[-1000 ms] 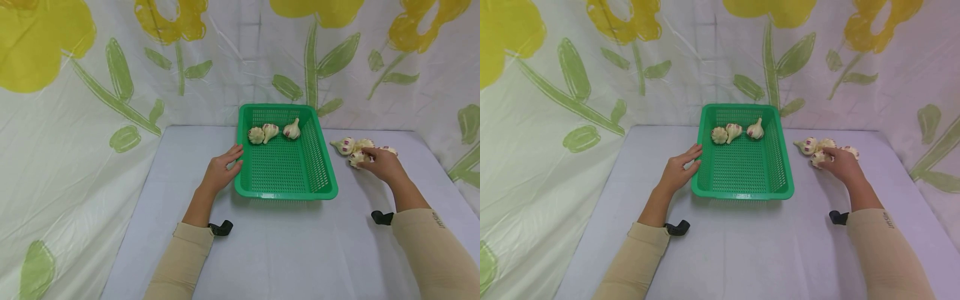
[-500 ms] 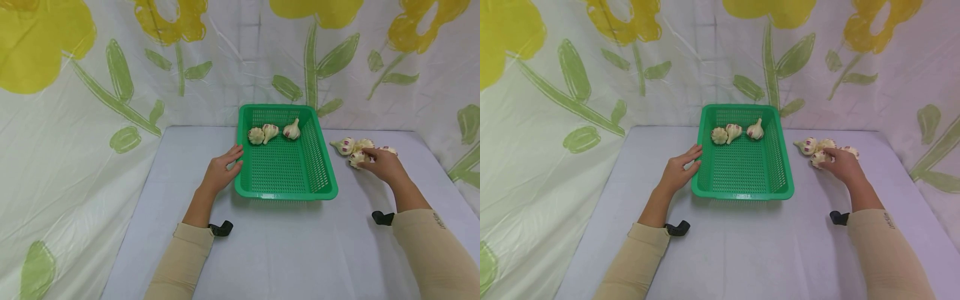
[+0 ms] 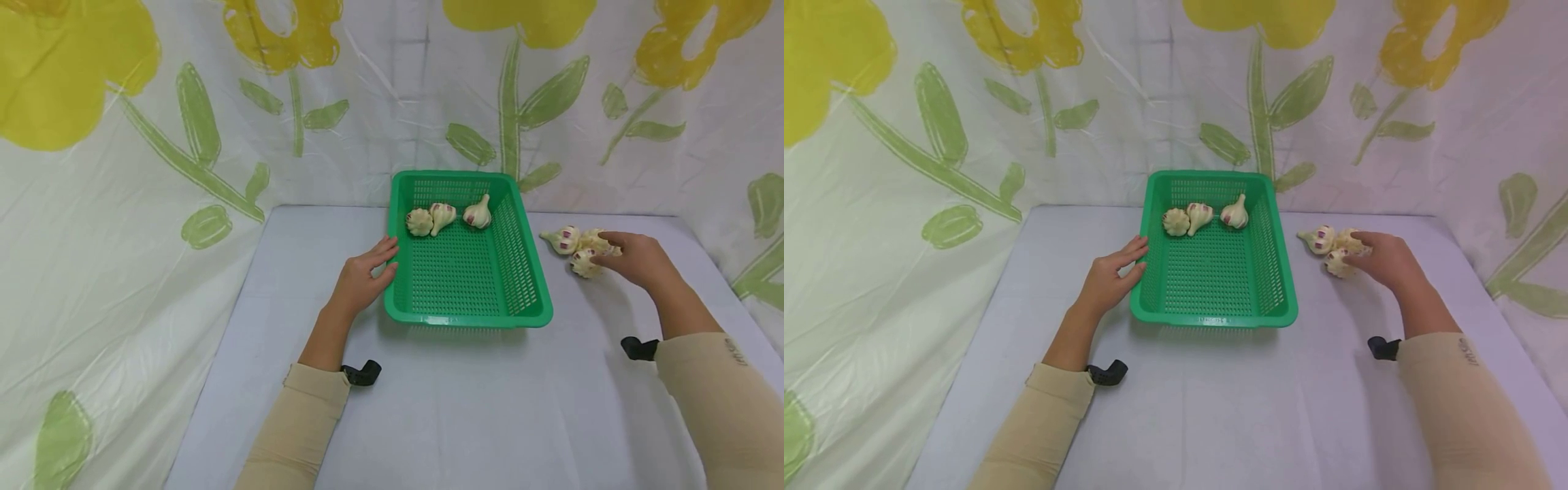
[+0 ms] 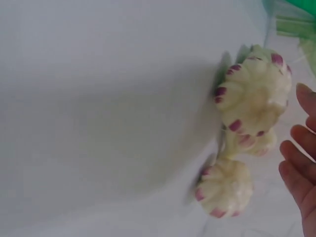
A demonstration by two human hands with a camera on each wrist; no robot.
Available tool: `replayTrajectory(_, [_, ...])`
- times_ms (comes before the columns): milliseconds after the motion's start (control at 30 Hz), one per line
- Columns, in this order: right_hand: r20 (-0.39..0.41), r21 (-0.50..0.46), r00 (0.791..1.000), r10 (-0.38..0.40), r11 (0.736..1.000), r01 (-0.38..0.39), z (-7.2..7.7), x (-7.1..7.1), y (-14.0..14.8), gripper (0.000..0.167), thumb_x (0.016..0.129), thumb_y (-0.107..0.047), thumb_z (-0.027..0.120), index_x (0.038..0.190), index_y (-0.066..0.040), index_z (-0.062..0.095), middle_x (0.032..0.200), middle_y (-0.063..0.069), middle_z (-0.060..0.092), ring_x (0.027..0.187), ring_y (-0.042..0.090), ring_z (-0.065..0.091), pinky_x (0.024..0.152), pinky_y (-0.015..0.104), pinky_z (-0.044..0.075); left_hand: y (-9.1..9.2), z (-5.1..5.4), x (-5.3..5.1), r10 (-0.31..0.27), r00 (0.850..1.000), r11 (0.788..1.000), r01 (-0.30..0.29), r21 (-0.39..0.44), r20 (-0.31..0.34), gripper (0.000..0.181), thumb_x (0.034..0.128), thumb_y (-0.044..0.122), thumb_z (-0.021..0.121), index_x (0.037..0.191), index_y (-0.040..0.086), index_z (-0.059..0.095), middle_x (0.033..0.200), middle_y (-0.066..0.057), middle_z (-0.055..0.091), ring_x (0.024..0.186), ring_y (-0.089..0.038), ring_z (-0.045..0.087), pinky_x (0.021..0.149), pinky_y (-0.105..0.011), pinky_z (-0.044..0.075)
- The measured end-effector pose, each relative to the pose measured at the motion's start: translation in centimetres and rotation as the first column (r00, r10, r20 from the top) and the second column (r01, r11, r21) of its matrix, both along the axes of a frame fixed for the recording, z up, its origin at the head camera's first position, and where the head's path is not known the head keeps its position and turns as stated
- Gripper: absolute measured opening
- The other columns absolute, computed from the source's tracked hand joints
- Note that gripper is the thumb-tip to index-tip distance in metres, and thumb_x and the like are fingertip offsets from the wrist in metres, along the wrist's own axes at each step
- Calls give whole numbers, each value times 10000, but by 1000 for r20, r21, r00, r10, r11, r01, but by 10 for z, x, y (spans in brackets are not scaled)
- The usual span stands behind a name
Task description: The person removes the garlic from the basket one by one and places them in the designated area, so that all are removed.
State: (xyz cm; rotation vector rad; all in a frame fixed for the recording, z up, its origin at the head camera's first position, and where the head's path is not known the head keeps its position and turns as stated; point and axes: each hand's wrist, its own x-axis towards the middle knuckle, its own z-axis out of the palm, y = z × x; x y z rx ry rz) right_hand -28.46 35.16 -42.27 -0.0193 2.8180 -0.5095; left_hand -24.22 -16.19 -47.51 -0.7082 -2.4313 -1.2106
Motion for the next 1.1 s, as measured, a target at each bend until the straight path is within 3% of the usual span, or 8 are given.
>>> replayTrajectory(233, [29,45,997,76,996,-78,20,-8,-6,796,930,-565,571,1483,-25,381,1441,375,361,1277,589,325,978,753,321,0,1,1,1,1000,1000,-1,-4,9,372,960,176,622,1300,27,638,1416,-38,564,1364,-141,476,1077,-357,447])
replayTrajectory(533, [90,84,965,248,963,-255,38,-20,-23,670,937,-438,634,1413,7,478,1326,326,552,1207,536,488,953,729,377,1,1,1,3,1000,1000,-3,-8,2,378,959,190,623,1303,34,636,1418,-39,563,1363,-149,479,1074,-363,450])
replayTrajectory(867, [85,71,954,287,954,-293,53,-29,-42,722,917,-493,645,1415,4,485,1359,317,532,1238,524,475,950,708,404,2,1,1,-6,1000,1000,6,-11,24,383,967,191,609,1307,17,629,1430,-32,552,1372,-138,466,1084,-356,440])
replayTrajectory(1100, [121,92,923,365,922,-376,70,-46,-67,710,905,-455,678,1397,24,499,1343,321,545,1220,518,511,941,655,442,1,0,1,3,1000,1000,-3,-9,9,378,961,179,617,1302,17,632,1419,-35,561,1364,-137,475,1075,-356,449])
